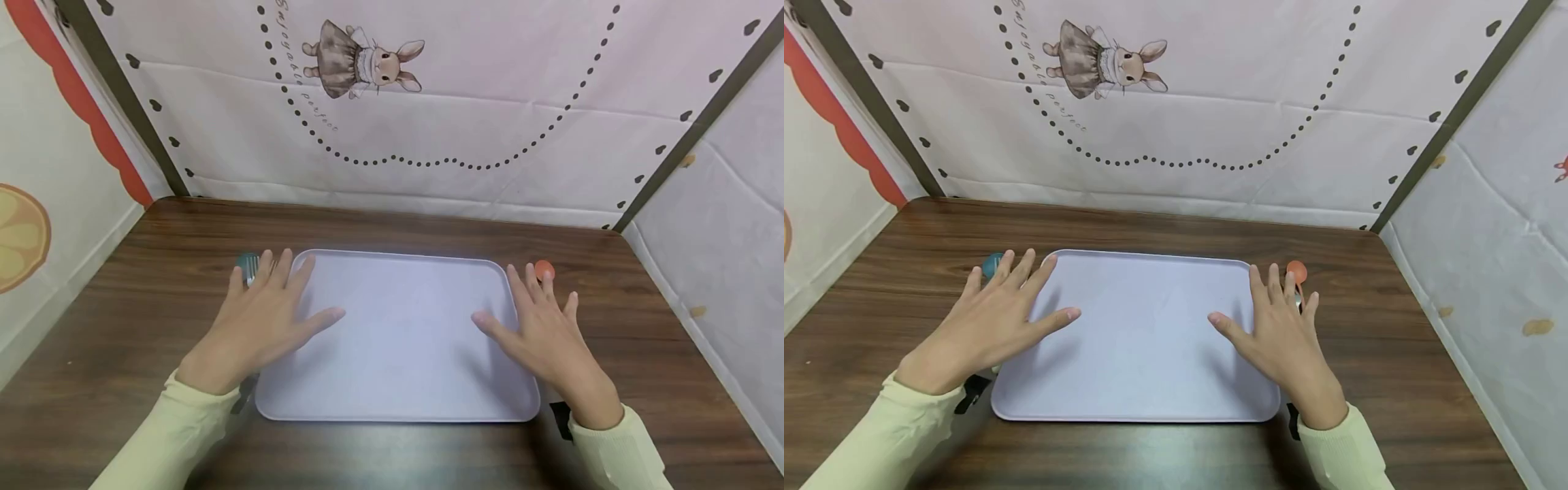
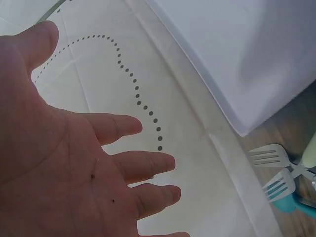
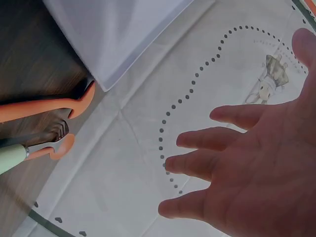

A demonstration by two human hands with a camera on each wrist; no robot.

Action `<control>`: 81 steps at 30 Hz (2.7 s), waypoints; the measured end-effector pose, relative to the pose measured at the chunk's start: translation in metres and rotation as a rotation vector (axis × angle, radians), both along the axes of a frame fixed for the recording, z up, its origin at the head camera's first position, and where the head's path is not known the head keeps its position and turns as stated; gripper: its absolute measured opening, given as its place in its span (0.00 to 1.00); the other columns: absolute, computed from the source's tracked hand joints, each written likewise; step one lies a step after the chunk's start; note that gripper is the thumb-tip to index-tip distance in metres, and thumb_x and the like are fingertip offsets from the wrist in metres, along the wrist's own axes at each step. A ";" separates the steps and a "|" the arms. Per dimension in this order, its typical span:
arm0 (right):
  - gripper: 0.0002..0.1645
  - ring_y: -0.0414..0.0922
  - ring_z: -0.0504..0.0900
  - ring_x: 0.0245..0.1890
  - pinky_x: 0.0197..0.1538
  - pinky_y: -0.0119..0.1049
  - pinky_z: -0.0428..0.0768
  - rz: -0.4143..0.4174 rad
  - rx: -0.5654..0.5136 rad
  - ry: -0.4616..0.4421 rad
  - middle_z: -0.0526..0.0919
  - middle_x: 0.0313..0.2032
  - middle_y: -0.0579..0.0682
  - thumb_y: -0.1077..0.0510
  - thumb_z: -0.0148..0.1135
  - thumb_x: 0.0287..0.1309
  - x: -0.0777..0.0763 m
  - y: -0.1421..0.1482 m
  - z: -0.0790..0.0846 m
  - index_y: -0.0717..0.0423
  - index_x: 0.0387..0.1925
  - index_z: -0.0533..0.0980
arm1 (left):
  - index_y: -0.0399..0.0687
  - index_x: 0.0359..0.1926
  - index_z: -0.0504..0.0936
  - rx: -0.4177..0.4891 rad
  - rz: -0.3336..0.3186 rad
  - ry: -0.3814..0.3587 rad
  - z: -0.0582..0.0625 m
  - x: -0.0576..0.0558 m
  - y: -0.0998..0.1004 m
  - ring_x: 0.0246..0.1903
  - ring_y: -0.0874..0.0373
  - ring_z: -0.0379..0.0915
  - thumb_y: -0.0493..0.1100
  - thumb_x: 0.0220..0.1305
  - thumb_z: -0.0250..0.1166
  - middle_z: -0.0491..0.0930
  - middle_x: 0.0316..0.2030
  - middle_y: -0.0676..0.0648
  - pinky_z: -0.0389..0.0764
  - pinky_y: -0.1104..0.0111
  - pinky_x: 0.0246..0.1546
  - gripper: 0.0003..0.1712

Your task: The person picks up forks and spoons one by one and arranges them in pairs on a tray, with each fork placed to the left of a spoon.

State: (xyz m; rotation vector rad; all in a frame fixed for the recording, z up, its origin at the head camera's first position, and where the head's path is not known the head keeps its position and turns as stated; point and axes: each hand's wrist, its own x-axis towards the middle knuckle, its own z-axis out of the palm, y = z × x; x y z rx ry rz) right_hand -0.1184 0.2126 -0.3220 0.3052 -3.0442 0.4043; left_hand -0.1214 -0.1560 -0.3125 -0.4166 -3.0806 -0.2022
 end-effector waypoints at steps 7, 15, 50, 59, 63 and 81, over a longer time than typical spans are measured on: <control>0.59 0.54 0.34 0.67 0.57 0.74 0.35 -0.016 -0.022 -0.020 0.44 0.70 0.59 0.20 0.42 0.51 -0.002 0.009 -0.002 0.48 0.72 0.38 | 0.47 0.72 0.46 -0.005 0.002 -0.006 -0.004 -0.002 -0.002 0.64 0.34 0.34 0.82 0.52 0.31 0.45 0.68 0.32 0.38 0.30 0.56 0.58; 0.61 0.62 0.40 0.66 0.57 0.74 0.41 -0.023 -0.018 -0.048 0.46 0.69 0.63 0.21 0.45 0.50 -0.005 0.021 -0.001 0.52 0.72 0.38 | 0.46 0.72 0.46 0.002 0.002 -0.008 -0.009 -0.004 -0.004 0.64 0.33 0.37 0.83 0.51 0.32 0.46 0.68 0.31 0.43 0.32 0.57 0.59; 0.61 0.63 0.68 0.51 0.45 0.65 0.70 -0.074 -0.003 -0.177 0.67 0.57 0.67 0.21 0.48 0.48 -0.015 0.052 -0.003 0.63 0.67 0.53 | 0.35 0.69 0.48 0.089 -0.001 -0.054 -0.021 -0.010 -0.010 0.60 0.32 0.50 0.82 0.52 0.39 0.54 0.63 0.25 0.60 0.38 0.55 0.62; 0.55 0.54 0.72 0.35 0.34 0.54 0.73 -0.071 0.025 -0.197 0.72 0.29 0.57 0.28 0.54 0.51 -0.017 0.059 -0.003 0.68 0.62 0.58 | 0.32 0.69 0.48 0.099 -0.003 -0.075 -0.024 -0.011 -0.012 0.59 0.33 0.53 0.80 0.53 0.40 0.57 0.62 0.25 0.63 0.40 0.54 0.62; 0.58 0.58 0.72 0.41 0.40 0.60 0.72 -0.066 0.031 -0.234 0.74 0.39 0.64 0.28 0.53 0.52 -0.017 0.062 -0.004 0.71 0.65 0.54 | 0.32 0.68 0.48 0.108 -0.005 -0.075 -0.025 -0.011 -0.012 0.57 0.32 0.56 0.80 0.54 0.41 0.59 0.61 0.25 0.65 0.41 0.53 0.61; 0.34 0.58 0.74 0.37 0.36 0.57 0.73 -0.058 0.037 -0.260 0.77 0.32 0.59 0.44 0.63 0.52 -0.020 0.073 -0.014 0.66 0.51 0.68 | 0.28 0.65 0.55 0.089 -0.002 -0.068 -0.027 -0.011 -0.015 0.50 0.36 0.67 0.71 0.58 0.51 0.69 0.53 0.27 0.74 0.43 0.43 0.54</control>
